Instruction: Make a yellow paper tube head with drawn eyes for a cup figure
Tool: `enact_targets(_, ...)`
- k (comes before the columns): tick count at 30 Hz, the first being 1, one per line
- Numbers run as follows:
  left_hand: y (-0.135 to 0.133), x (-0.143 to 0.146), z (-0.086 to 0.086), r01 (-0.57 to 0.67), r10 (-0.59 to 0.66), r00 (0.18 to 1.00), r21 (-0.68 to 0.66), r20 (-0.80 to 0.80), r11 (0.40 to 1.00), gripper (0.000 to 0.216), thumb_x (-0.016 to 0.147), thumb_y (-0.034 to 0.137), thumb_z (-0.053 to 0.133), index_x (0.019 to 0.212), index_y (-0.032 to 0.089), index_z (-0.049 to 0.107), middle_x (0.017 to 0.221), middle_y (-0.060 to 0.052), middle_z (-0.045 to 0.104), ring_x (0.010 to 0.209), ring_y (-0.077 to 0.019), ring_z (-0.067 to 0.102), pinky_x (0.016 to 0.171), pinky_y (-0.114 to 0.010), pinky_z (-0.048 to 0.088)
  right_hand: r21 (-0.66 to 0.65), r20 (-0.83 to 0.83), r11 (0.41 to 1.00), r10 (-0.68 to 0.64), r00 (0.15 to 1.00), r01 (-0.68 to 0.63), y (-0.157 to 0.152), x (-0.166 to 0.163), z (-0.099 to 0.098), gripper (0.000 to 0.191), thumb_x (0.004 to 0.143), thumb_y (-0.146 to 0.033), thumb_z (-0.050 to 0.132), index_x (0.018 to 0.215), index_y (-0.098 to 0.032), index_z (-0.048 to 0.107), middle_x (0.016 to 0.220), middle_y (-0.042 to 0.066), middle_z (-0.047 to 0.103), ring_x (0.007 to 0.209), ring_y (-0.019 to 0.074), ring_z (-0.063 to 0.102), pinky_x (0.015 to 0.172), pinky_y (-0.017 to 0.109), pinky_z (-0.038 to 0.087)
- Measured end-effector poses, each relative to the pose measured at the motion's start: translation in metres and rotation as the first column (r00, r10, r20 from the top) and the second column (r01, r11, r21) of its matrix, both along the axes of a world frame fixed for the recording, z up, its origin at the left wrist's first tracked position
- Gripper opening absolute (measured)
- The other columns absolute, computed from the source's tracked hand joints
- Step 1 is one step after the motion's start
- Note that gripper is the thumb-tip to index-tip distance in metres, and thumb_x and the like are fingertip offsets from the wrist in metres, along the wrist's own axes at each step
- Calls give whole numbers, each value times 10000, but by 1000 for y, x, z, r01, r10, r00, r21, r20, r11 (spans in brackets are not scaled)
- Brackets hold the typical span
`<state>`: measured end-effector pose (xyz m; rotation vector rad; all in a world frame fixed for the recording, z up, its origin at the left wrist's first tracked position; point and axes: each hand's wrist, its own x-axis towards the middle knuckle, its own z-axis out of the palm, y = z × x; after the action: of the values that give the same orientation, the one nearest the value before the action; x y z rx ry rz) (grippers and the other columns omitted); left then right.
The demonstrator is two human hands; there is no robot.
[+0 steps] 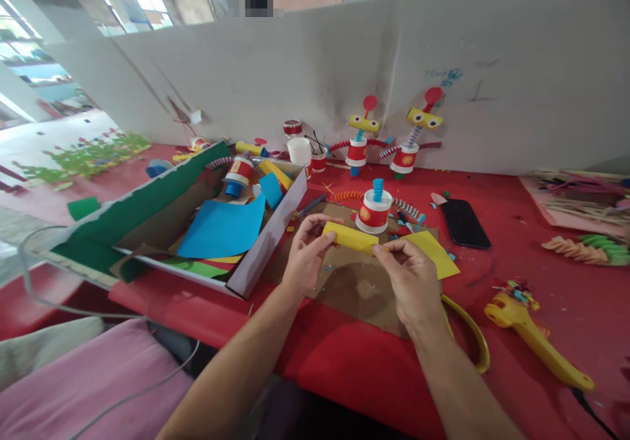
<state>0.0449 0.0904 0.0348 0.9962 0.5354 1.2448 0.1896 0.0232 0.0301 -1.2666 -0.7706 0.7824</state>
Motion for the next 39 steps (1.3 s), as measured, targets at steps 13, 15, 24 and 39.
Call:
enact_targets(13,-3,2,1,-11,11,1000,-31,-5,999,249,721,199,703,936,210,578,970,-33,672,804,-130,576,678,-229,438,5,-96,1000,-25,995,25,1,-4,-1,263,631,-314,770,774,-208,577,682,-37,571,627,123,509,602,256,397)
enact_targets(15,-3,2,0,-7,6,1000,-32,-1,999,249,720,197,703,937,208,581,968,-34,672,799,-129,575,672,-228,437,10,-157,1000,-19,987,20,1,-4,-2,279,612,-293,777,778,-209,570,687,-43,570,638,119,515,622,255,402)
enact_targets(24,-4,3,-2,17,-18,1000,-40,-8,999,222,748,204,687,949,213,594,984,-31,668,817,-130,580,688,-227,442,-12,-160,1000,26,987,-28,1,-3,-1,362,627,-326,782,890,-217,559,785,-18,625,669,129,565,622,267,441)
enact_targets(39,-6,9,-5,8,-8,1000,-53,8,999,217,741,168,685,934,208,594,963,-27,670,813,-120,577,673,-208,448,-13,-241,1000,-29,970,26,4,-1,3,423,571,-286,805,895,-211,544,675,-50,626,621,118,559,627,264,429)
